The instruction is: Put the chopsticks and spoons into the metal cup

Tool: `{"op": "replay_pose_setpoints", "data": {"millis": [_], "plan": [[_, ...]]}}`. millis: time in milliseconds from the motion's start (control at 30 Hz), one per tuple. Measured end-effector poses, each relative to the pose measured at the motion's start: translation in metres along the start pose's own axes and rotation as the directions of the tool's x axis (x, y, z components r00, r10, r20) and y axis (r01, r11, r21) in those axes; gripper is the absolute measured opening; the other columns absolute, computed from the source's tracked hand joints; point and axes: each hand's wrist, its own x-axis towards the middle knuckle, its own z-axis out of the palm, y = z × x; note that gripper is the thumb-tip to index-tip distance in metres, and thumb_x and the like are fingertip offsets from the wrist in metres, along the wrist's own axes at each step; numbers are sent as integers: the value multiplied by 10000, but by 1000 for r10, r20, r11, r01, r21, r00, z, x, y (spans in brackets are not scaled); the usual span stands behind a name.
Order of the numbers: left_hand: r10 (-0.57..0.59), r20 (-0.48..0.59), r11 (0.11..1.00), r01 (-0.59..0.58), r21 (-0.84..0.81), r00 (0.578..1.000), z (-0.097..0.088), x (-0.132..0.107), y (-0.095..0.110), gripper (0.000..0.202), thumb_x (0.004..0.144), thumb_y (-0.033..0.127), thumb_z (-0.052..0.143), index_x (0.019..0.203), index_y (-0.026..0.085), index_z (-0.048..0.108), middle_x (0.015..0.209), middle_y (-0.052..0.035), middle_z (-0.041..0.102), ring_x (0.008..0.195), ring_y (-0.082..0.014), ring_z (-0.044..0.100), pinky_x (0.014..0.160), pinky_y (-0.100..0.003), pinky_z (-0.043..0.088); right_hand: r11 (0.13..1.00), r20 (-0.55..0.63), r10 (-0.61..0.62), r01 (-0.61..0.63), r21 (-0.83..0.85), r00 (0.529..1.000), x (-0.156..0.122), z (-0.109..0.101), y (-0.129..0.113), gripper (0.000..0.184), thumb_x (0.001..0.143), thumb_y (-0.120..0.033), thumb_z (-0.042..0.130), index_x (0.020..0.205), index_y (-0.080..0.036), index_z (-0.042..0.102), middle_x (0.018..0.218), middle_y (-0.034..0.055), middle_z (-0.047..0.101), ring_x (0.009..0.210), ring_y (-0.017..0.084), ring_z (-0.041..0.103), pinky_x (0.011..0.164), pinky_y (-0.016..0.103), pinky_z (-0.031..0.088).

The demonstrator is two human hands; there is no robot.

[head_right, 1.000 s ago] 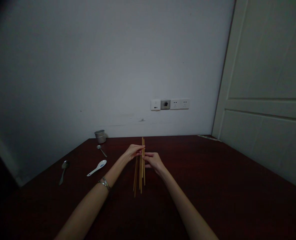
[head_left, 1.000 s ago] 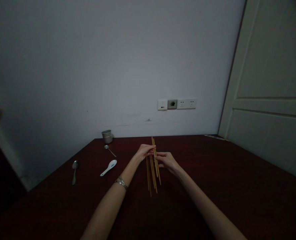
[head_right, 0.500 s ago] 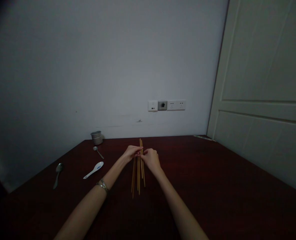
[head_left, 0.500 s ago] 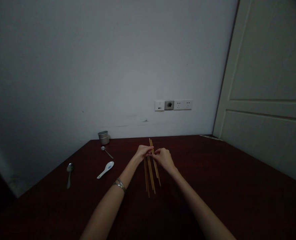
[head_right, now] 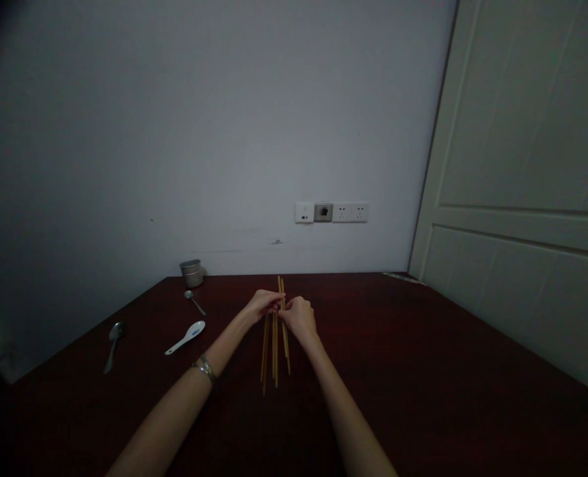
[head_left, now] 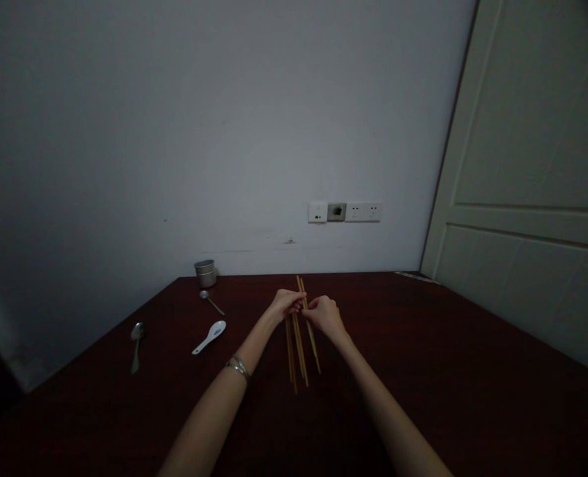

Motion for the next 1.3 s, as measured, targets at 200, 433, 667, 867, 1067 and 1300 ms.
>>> {"op": "replay_pose_setpoints", "data": {"millis": [200, 433, 667, 867, 1067, 1300], "plan": [[6, 19, 999, -6, 37, 1000, 2, -4, -2, 195, 627, 259, 678, 574, 90, 597, 455, 13, 528, 374, -45, 451, 393, -177, 360, 997, 5, 65, -65, -49, 998, -4, 2, -1, 246, 596, -368, 619, 756, -183, 648, 802, 99, 665, 761, 220, 629, 554, 224, 378], [24, 55, 991, -31, 127, 998, 5, 0, -12, 260, 653, 309, 652, 524, 97, 574, 402, 19, 496, 349, -52, 432, 386, -185, 335, 992, 29, 93, -90, -90, 995, -4, 7, 3, 271, 596, -396, 623, 742, -168, 632, 818, 113, 665, 786, 243, 629, 574, 237, 401], [81, -38, 957, -67, 284, 996, -16, 13, -14, 307, 725, 352, 565, 564, 91, 582, 430, 4, 519, 322, -49, 406, 357, -179, 289, 973, 51, 88, -75, -220, 995, -3, 13, 12, 263, 601, -285, 629, 822, -145, 617, 879, 135, 653, 820, 242, 625, 625, 251, 431], [81, -142, 966, -43, 255, 987, -44, 22, -15, 294, 776, 299, 503, 580, 90, 566, 438, 9, 513, 322, -43, 393, 366, -176, 300, 946, 106, 83, -44, -322, 991, -10, 19, 5, 286, 615, -249, 620, 877, -137, 598, 926, 155, 634, 848, 273, 615, 643, 301, 457], [18, -163, 972, 21, 236, 987, -49, 22, -21, 299, 790, 264, 481, 551, 97, 547, 417, 16, 493, 320, -47, 394, 373, -184, 321, 943, 127, 50, -5, -333, 991, -15, 24, 2, 268, 634, -224, 609, 884, -131, 590, 946, 163, 624, 866, 277, 610, 670, 318, 463], [-14, -186, 974, 56, 220, 982, -52, 19, -23, 283, 765, 295, 520, 568, 95, 562, 434, 13, 508, 336, -45, 406, 391, -180, 342, 941, 150, 73, -18, -339, 986, -14, 23, 2, 263, 635, -228, 611, 880, -135, 591, 959, 171, 619, 868, 284, 608, 658, 318, 462]]}}
